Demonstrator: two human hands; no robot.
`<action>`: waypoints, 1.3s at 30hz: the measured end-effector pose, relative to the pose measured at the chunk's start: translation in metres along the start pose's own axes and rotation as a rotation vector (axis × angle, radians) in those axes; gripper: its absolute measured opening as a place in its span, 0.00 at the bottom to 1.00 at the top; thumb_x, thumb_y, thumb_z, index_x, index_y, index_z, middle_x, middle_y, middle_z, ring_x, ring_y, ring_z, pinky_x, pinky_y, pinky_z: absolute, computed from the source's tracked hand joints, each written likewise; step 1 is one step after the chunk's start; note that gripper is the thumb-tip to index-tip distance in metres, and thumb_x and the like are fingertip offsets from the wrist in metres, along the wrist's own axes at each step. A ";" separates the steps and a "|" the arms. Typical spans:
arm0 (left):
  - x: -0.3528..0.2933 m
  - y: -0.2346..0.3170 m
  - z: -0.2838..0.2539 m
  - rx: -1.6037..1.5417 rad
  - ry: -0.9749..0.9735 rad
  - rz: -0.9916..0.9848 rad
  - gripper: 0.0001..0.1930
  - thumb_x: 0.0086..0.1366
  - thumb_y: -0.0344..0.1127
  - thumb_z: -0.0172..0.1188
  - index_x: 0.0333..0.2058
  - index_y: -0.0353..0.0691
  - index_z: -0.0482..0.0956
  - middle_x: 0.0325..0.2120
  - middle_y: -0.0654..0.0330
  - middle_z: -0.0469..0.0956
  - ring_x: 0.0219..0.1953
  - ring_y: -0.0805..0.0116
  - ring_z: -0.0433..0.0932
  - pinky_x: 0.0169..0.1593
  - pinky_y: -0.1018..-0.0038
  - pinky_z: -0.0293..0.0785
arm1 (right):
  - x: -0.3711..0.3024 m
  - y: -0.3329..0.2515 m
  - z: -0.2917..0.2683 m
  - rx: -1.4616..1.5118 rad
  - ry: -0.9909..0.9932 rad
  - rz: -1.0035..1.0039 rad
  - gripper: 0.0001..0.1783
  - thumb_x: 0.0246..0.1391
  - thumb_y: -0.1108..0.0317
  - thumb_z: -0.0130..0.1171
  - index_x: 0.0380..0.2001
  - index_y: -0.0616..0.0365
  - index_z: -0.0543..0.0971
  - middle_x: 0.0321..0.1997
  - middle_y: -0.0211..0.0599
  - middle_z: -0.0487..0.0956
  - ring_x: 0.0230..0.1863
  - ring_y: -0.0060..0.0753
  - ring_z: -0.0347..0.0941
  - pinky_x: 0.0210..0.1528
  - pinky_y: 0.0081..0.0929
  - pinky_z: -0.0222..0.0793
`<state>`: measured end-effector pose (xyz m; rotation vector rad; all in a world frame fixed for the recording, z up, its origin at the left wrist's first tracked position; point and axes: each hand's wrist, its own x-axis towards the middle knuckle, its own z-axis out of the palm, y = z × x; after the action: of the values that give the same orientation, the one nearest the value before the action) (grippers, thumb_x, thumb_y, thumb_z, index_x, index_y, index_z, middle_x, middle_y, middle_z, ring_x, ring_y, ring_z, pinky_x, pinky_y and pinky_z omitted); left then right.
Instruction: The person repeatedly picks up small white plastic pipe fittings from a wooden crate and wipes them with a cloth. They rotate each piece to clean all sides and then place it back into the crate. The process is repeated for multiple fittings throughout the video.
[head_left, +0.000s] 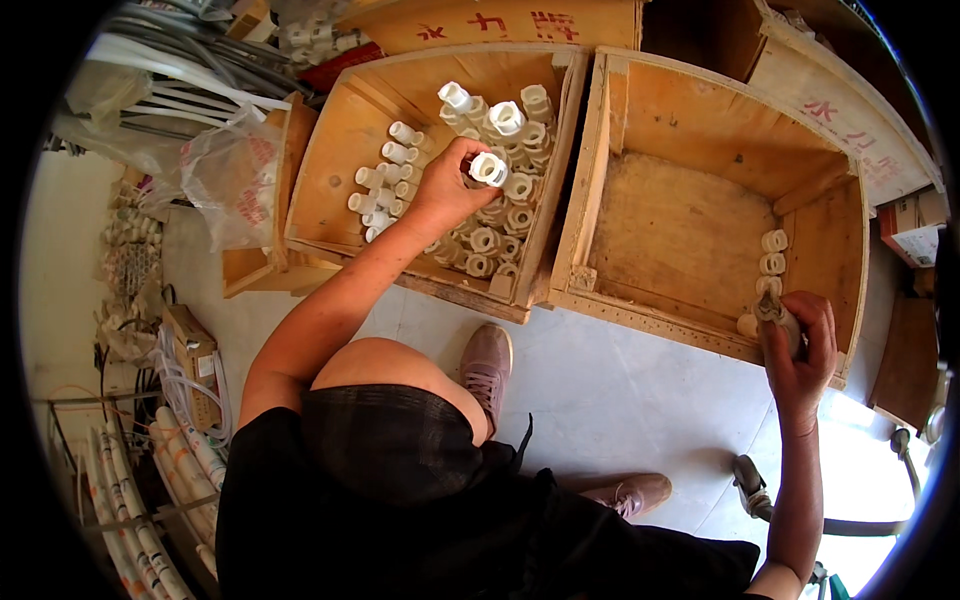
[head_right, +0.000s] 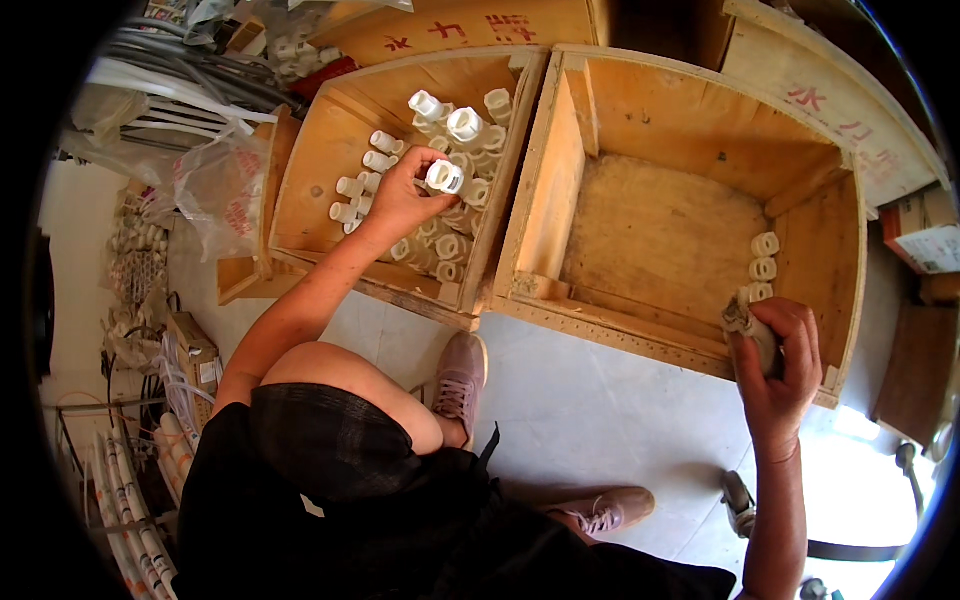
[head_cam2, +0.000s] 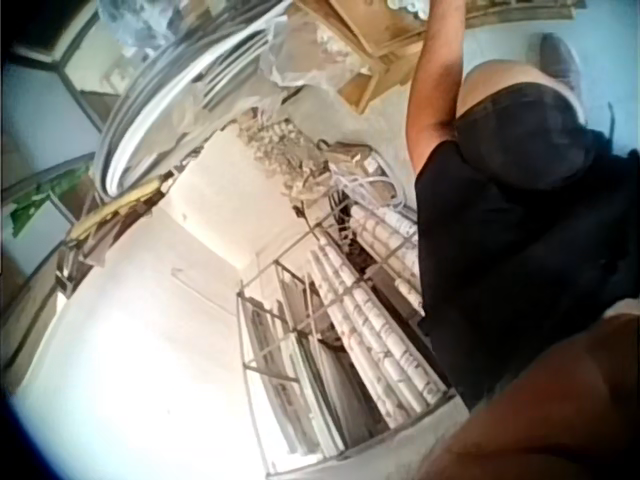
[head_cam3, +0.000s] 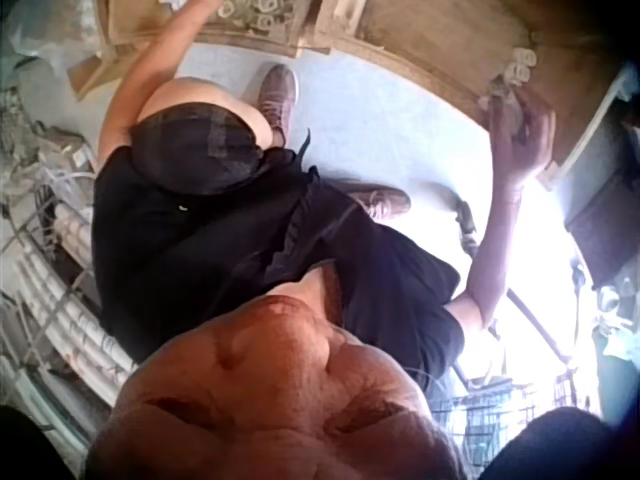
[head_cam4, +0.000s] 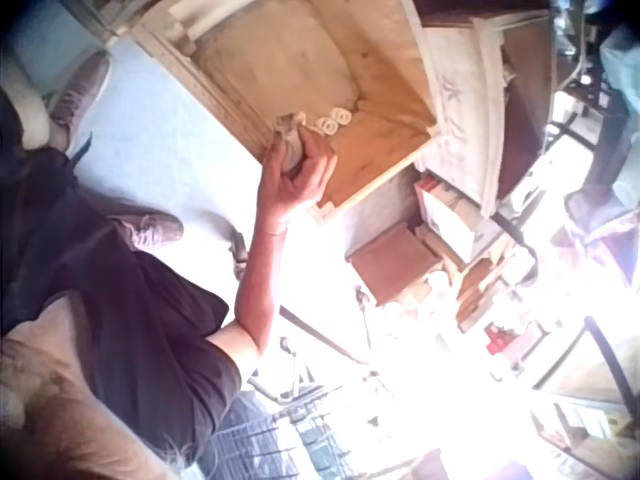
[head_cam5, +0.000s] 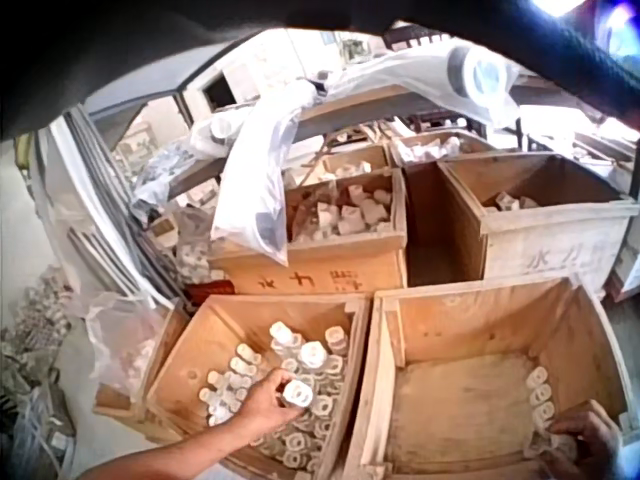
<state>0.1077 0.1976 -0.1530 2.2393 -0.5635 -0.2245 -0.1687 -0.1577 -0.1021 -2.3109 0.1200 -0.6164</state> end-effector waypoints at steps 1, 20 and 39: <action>0.000 -0.001 0.002 0.013 0.013 0.021 0.25 0.50 0.24 0.69 0.47 0.42 0.71 0.38 0.65 0.77 0.41 0.77 0.75 0.40 0.80 0.72 | 0.000 0.000 0.000 0.000 -0.002 0.003 0.15 0.41 0.84 0.60 0.36 0.61 0.76 0.39 0.39 0.75 0.41 0.36 0.72 0.45 0.26 0.68; -0.012 0.003 -0.019 0.106 0.014 0.083 0.39 0.48 0.31 0.73 0.59 0.46 0.65 0.46 0.61 0.74 0.41 0.68 0.72 0.43 0.72 0.73 | 0.002 0.002 -0.005 0.104 0.066 -0.017 0.13 0.43 0.82 0.60 0.36 0.63 0.76 0.38 0.41 0.76 0.38 0.33 0.72 0.42 0.26 0.69; 0.097 0.198 0.164 0.228 -0.654 0.604 0.18 0.57 0.27 0.61 0.47 0.41 0.75 0.43 0.56 0.76 0.36 0.67 0.76 0.39 0.70 0.73 | 0.006 0.059 -0.048 0.716 0.568 0.474 0.12 0.61 0.66 0.60 0.45 0.58 0.76 0.42 0.28 0.78 0.43 0.17 0.72 0.48 0.17 0.70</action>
<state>0.0747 -0.0721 -0.1118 2.0627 -1.6436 -0.6039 -0.1808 -0.2326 -0.1099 -1.3120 0.5900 -0.8708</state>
